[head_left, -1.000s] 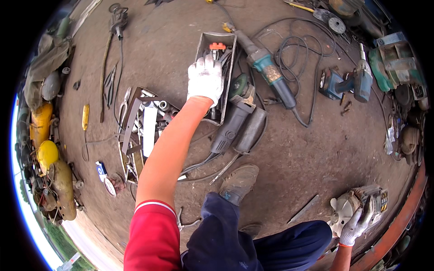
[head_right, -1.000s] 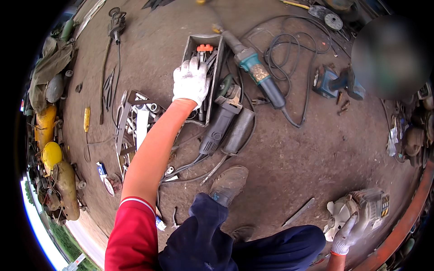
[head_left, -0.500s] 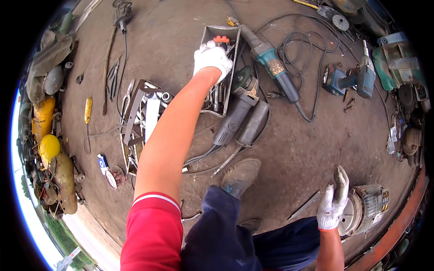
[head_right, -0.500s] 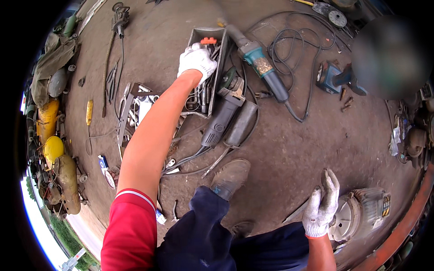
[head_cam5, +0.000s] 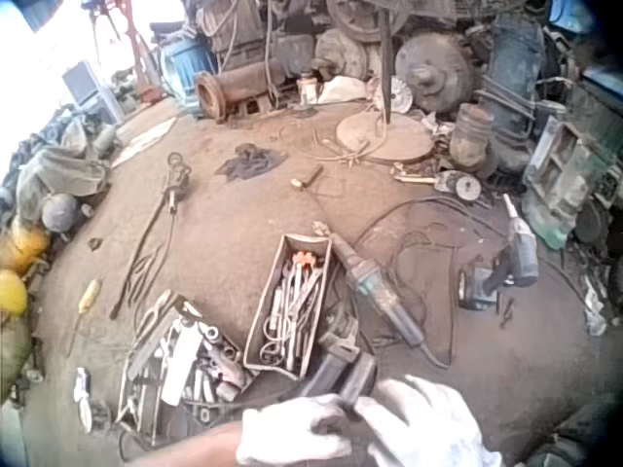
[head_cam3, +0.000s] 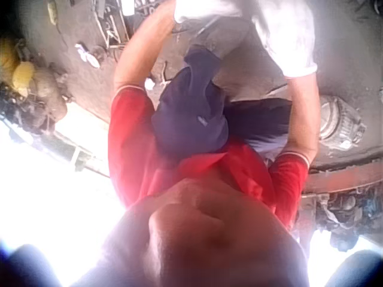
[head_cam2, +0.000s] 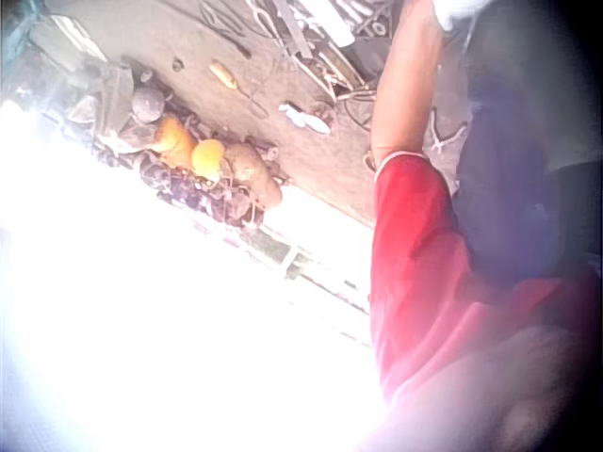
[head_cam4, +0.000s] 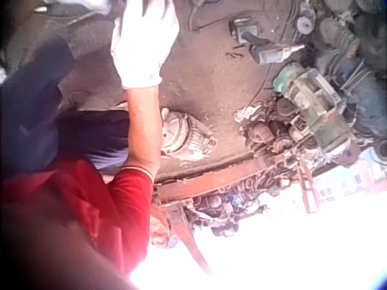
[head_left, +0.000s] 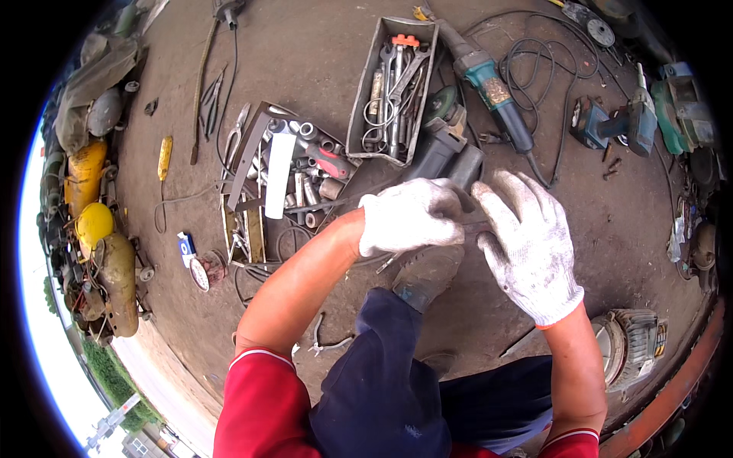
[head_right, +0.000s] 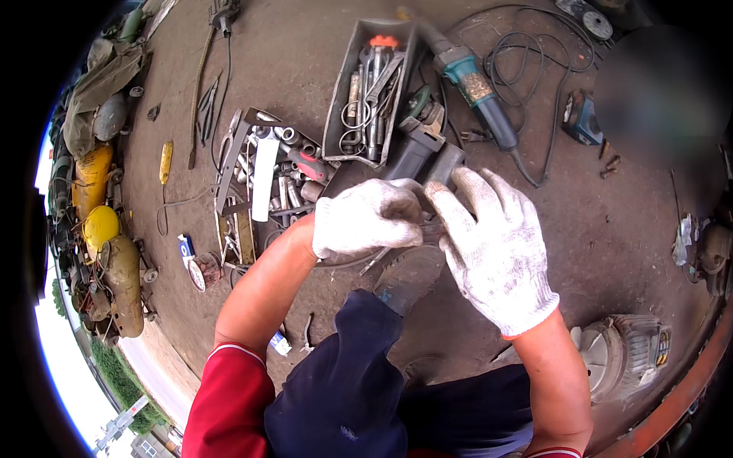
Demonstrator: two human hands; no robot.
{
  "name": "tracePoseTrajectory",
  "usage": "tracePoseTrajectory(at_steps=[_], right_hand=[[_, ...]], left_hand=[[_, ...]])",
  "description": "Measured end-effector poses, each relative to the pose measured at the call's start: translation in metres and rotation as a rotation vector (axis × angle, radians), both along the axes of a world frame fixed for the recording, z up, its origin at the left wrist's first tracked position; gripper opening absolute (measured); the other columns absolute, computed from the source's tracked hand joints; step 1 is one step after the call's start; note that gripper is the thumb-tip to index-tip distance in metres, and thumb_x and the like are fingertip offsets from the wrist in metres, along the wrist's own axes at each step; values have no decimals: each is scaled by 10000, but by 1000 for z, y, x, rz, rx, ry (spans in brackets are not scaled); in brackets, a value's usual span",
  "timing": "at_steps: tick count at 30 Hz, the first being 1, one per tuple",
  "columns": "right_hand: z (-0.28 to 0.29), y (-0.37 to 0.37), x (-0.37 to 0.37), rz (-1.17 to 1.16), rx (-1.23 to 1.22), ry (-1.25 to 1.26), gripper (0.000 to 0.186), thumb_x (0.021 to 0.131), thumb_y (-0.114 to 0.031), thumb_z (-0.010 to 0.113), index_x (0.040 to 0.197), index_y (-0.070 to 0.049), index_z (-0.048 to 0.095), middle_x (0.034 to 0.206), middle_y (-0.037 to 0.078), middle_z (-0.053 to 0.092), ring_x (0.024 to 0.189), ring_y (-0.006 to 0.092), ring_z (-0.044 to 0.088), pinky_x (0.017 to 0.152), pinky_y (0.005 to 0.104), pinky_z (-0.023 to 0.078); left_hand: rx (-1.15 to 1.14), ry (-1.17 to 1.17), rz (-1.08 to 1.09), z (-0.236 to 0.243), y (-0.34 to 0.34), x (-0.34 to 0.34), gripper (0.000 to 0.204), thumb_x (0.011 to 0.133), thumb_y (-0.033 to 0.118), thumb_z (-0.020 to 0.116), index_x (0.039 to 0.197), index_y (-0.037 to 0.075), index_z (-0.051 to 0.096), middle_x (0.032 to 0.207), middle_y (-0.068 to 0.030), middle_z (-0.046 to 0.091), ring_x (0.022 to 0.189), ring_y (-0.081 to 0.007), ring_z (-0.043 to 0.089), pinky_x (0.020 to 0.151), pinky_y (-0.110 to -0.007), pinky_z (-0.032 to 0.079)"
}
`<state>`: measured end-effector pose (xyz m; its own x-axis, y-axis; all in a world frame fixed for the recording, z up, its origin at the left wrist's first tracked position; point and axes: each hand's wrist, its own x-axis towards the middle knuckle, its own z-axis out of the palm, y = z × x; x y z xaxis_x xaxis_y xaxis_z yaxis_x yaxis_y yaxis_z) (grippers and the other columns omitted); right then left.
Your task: The person attaches a fan blade to a motor shaft and secures it with a nut. They then wipe a wrench with a white cloth and place it in a tool tray. Finally, they sort through various tools and parts in the tray.
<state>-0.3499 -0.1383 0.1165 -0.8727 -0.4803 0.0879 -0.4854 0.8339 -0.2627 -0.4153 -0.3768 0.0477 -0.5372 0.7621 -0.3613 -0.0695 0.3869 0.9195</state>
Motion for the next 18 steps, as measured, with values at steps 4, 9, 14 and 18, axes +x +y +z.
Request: tracePoseTrajectory(at_steps=[4, 9, 14, 18], right_hand=[[-55, 11, 24, 17, 40, -264, 344, 889, -190, 777, 1213, -98, 707, 1097, 127, 718, 1028, 339, 692, 914, 469, 540], [-82, 45, 74, -423, -298, -538, 239, 983, -132, 701, 1195, -21, 694, 970, 241, 728, 880, 447, 716, 789, 498, 560], [-92, 49, 102, -457, -372, -583, 318, 1023, -128, 650, 1324, -23, 648, 1085, 284, 736, 1001, 488, 718, 870, 514, 569], [-68, 37, 90, -467, -442, -515, 340, 1039, -135, 632, 1355, -11, 620, 1103, 289, 728, 1016, 492, 714, 876, 508, 572]], left_hand=[[-65, 193, 279, -2, -15, 37, 491, 964, 421, 793, 1210, -3, 761, 1397, -178, 648, 1319, -298, 628, 1100, -405, 510], [-990, 809, 996, -82, -139, 48, 678, 934, 400, 794, 1477, 40, 607, 1514, -259, 544, 1390, -428, 534, 1162, -493, 447], [-892, 554, 1091, -118, -219, 53, 587, 951, 280, 744, 1458, 24, 600, 1332, -248, 702, 1172, -392, 699, 1034, -466, 541], [346, -453, 1272, -53, -119, 67, 446, 995, 114, 680, 1401, -59, 615, 1218, -133, 741, 1066, -209, 735, 947, -357, 603]])
